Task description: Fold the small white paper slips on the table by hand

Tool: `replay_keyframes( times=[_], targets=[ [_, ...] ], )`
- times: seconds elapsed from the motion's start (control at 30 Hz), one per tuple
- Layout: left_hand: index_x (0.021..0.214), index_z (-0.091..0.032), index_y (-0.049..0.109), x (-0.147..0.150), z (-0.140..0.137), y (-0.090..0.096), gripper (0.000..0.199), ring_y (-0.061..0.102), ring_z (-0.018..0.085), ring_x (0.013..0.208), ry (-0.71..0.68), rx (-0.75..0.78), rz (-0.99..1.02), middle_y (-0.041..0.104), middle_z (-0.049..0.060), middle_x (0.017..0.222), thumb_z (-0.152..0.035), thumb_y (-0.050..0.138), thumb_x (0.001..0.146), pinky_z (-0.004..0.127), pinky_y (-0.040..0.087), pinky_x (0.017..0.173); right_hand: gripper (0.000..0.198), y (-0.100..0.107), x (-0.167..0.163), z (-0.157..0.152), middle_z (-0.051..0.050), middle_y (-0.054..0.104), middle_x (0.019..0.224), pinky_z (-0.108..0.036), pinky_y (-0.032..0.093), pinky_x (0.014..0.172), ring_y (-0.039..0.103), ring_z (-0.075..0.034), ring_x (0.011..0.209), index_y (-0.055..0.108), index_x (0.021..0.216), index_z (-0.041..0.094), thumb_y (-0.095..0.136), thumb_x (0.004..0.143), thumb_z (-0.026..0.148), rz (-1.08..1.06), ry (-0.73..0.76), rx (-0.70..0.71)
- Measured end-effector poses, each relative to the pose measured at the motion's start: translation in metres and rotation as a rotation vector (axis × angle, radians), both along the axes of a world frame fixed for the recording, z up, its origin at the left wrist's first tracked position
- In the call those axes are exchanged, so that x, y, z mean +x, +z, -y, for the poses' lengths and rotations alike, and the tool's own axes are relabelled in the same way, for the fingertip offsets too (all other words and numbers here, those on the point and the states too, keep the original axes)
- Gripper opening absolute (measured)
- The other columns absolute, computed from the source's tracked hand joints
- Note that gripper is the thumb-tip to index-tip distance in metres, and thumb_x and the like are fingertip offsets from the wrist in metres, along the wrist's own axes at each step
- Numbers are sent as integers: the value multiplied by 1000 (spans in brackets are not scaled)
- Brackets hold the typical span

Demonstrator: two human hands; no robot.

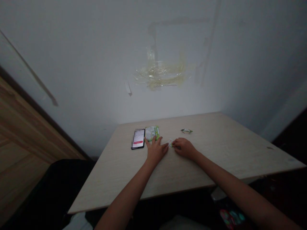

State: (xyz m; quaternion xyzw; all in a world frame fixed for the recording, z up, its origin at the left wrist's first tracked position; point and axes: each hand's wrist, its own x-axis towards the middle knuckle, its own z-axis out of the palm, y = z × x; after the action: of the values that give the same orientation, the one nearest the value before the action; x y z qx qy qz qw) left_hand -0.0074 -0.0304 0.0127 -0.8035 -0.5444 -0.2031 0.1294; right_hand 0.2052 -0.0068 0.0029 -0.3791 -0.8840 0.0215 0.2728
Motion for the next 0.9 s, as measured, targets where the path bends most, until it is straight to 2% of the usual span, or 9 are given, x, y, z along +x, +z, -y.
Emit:
replay_keyframes(
  times=[0.33, 0.63, 0.9],
  targets=[
    [108, -43, 73, 2, 1, 3, 28, 39, 38, 133, 40, 18, 9, 62, 5, 130, -47, 52, 91, 78, -5, 107, 22, -2, 0, -1, -7, 72, 99, -34, 46, 90, 62, -20, 91, 75, 95, 19, 60, 79, 14, 6, 0, 8],
    [111, -45, 71, 0, -3, -2, 28, 37, 39, 134, 93, -26, 51, 61, 4, 132, -46, 51, 92, 82, -2, 104, 22, 2, -2, 2, -7, 73, 99, -34, 46, 92, 63, -20, 94, 75, 94, 19, 59, 80, 11, -5, -12, -24],
    [116, -42, 68, -3, -5, -1, 31, 37, 35, 136, -30, -11, 2, 55, 1, 142, -47, 46, 95, 79, -4, 106, 22, 3, -1, 2, -7, 72, 100, -34, 47, 92, 62, -20, 97, 74, 92, 20, 59, 79, 11, -12, 2, -40]
  ],
)
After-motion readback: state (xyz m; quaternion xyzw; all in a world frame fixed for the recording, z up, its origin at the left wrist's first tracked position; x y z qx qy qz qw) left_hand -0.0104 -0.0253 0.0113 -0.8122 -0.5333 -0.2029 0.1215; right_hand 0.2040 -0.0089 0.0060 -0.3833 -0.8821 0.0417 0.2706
